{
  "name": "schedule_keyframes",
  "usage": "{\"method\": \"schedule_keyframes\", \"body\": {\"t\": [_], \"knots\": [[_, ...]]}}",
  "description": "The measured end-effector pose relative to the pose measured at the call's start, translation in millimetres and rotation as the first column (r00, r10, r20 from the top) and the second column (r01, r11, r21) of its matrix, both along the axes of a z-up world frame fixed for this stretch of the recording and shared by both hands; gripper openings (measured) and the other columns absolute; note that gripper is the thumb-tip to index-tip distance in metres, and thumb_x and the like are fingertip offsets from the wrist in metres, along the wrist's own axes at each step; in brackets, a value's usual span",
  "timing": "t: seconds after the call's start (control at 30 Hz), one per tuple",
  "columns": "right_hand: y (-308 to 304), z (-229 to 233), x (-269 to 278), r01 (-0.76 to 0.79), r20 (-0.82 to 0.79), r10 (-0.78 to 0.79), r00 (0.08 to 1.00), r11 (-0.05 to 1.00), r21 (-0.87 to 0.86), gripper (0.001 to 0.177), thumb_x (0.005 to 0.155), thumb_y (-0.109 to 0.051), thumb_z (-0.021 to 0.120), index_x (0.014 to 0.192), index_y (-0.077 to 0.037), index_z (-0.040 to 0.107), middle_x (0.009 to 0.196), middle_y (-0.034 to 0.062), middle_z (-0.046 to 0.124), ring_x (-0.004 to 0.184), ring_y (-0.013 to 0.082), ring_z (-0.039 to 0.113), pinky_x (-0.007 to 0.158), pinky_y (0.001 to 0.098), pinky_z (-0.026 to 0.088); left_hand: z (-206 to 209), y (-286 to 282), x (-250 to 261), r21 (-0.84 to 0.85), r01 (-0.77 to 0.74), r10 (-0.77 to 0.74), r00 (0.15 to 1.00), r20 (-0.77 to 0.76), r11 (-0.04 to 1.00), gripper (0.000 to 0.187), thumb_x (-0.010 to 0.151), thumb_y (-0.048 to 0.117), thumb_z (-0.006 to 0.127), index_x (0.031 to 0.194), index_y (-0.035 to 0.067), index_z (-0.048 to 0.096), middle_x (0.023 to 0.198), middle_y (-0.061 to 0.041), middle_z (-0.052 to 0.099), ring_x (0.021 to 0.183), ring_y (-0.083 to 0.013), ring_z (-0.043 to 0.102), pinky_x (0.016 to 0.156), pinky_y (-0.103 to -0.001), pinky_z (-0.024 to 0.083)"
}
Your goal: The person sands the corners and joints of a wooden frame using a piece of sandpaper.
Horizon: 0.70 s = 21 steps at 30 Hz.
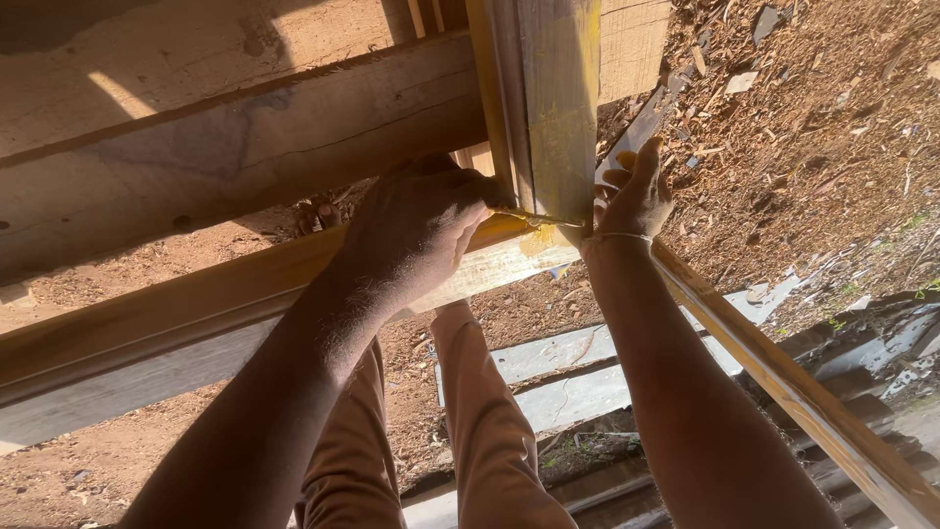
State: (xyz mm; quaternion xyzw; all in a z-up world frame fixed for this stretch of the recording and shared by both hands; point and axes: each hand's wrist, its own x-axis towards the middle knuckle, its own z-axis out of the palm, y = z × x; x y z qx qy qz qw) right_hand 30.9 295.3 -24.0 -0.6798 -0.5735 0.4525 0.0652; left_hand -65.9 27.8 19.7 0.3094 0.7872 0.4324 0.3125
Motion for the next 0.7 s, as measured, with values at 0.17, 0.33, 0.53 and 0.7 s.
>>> {"method": "schedule_keyframes", "body": {"t": [0.17, 0.33, 0.53, 0.7], "knots": [[-1.2, 3.0, -4.2, 0.007, 0.054, -0.008, 0.999, 1.0, 0.015, 0.054, 0.088, -0.063, 0.061, 0.095, -0.01, 0.068, 0.075, -0.0011, 0.057, 0.065, 0.013, 0.055, 0.06, 0.0335, 0.041, 0.0, 1.8, -7.6, 0.087, -0.005, 0.017, 0.99, -0.142, 0.996, 0.024, 0.092, 0.0, 0.069, 0.109, 0.015, 0.077, 0.1, -0.003, 0.078, 0.096, -0.0193, 0.073, 0.093, -0.039, 0.057], [-0.6, 3.5, -1.0, -0.016, 0.06, 0.015, 0.998, 1.0, 0.013, 0.054, 0.087, -0.063, 0.059, 0.096, -0.01, 0.069, 0.075, -0.0009, 0.058, 0.065, 0.0135, 0.056, 0.06, 0.0343, 0.043, 6.4, 3.7, -11.2, 0.102, 0.02, -0.017, 0.999, -0.035, 0.995, 0.026, 0.097, 0.001, 0.066, 0.108, 0.021, 0.078, 0.104, 0.001, 0.078, 0.101, -0.0192, 0.071, 0.098, -0.041, 0.051], [3.1, -2.7, 4.1, -0.039, -0.012, 0.039, 0.999, 0.999, 0.001, 0.056, 0.087, -0.064, 0.06, 0.098, -0.01, 0.068, 0.079, -0.0005, 0.058, 0.068, 0.0127, 0.056, 0.061, 0.0341, 0.045, 7.8, 8.3, -18.9, 0.15, 0.019, 0.003, 0.99, -0.144, 0.988, 0.024, 0.088, 0.004, 0.07, 0.102, 0.021, 0.077, 0.106, 0.003, 0.078, 0.1, -0.0182, 0.071, 0.098, -0.043, 0.051], [5.8, -3.8, 4.4, -0.048, 0.024, 0.047, 0.999, 0.999, 0.005, 0.057, 0.087, -0.067, 0.059, 0.097, -0.011, 0.067, 0.079, -0.0012, 0.057, 0.067, 0.012, 0.055, 0.06, 0.0321, 0.044, 5.9, 9.8, -23.6, 0.115, 0.163, -0.129, 0.958, -0.258, 0.98, 0.029, 0.087, -0.001, 0.07, 0.111, 0.014, 0.076, 0.097, -0.002, 0.077, 0.093, -0.0171, 0.07, 0.085, -0.036, 0.059]]}}
